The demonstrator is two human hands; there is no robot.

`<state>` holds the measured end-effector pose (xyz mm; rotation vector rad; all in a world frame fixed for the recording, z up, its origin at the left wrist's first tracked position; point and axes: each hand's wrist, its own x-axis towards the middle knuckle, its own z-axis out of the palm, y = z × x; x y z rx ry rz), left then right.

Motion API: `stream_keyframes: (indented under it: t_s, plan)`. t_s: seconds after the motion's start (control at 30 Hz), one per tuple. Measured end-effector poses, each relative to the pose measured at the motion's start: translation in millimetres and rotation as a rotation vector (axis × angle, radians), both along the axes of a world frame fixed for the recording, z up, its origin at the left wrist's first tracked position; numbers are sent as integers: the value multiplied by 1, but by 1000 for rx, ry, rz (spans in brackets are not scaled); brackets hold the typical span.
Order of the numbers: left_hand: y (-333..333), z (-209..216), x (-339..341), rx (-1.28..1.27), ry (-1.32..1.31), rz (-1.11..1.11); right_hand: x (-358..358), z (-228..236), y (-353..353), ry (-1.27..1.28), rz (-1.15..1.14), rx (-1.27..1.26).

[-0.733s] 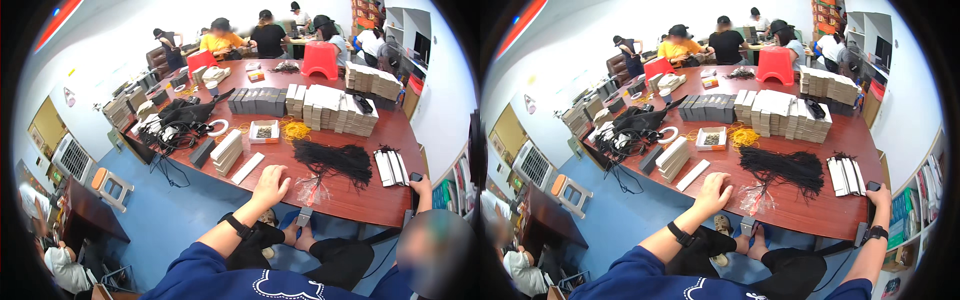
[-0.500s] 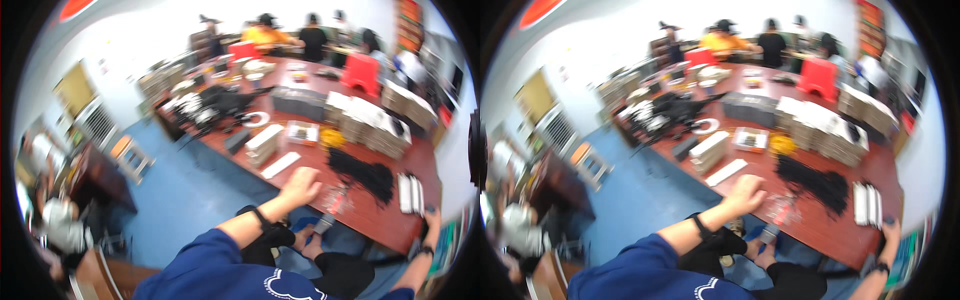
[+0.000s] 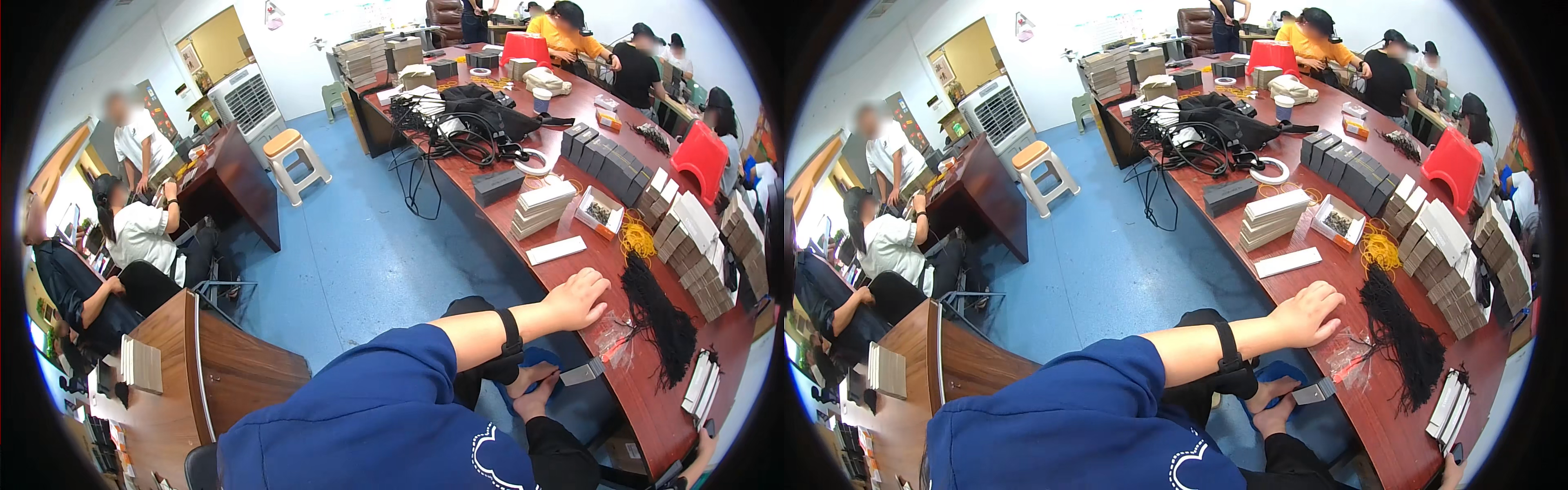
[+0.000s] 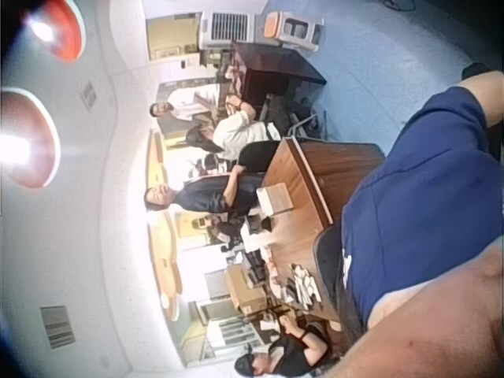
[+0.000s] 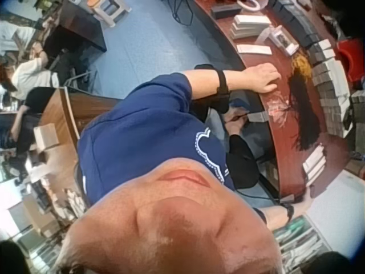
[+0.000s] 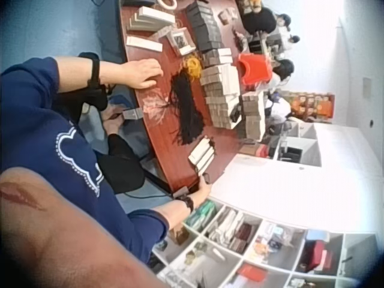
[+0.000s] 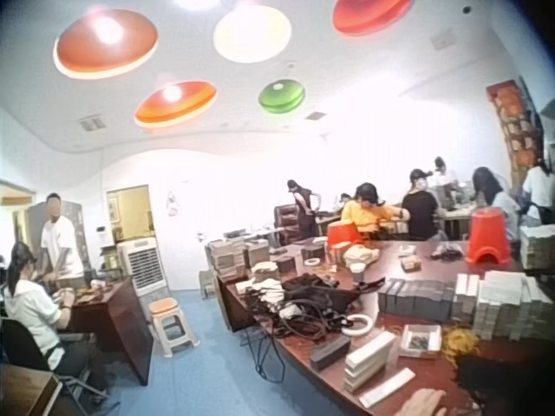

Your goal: The recorder is assembling hang tags by threading black strings through pre-punched holes in white cardstock tags and securing them with a knot or loop.

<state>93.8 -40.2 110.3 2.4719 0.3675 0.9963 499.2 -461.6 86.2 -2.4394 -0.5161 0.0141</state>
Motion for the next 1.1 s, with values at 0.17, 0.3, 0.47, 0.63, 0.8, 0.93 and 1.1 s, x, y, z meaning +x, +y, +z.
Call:
stream_keyframes:
  t_s: [0.17,0.3,0.47,0.63,0.8,0.93,1.1]
  plan:
    - [0,0,-1,17,-15,17,7,-6,-4,-1,-5,-10]
    - [5,-9,5,35,-66,38,6,19,-21,-40,14,-23]
    - [15,-13,14,125,0,-27,-16,54,-29,-93,-239,-197]
    - [7,-1,9,125,51,-31,-26,66,-33,-9,-436,-333]
    - [6,-2,7,98,91,-39,-25,81,-62,341,-466,93]
    - [6,-3,9,108,77,-31,-26,67,-85,364,-418,328]
    - [7,-5,12,142,45,-6,-29,57,-84,216,-363,170]
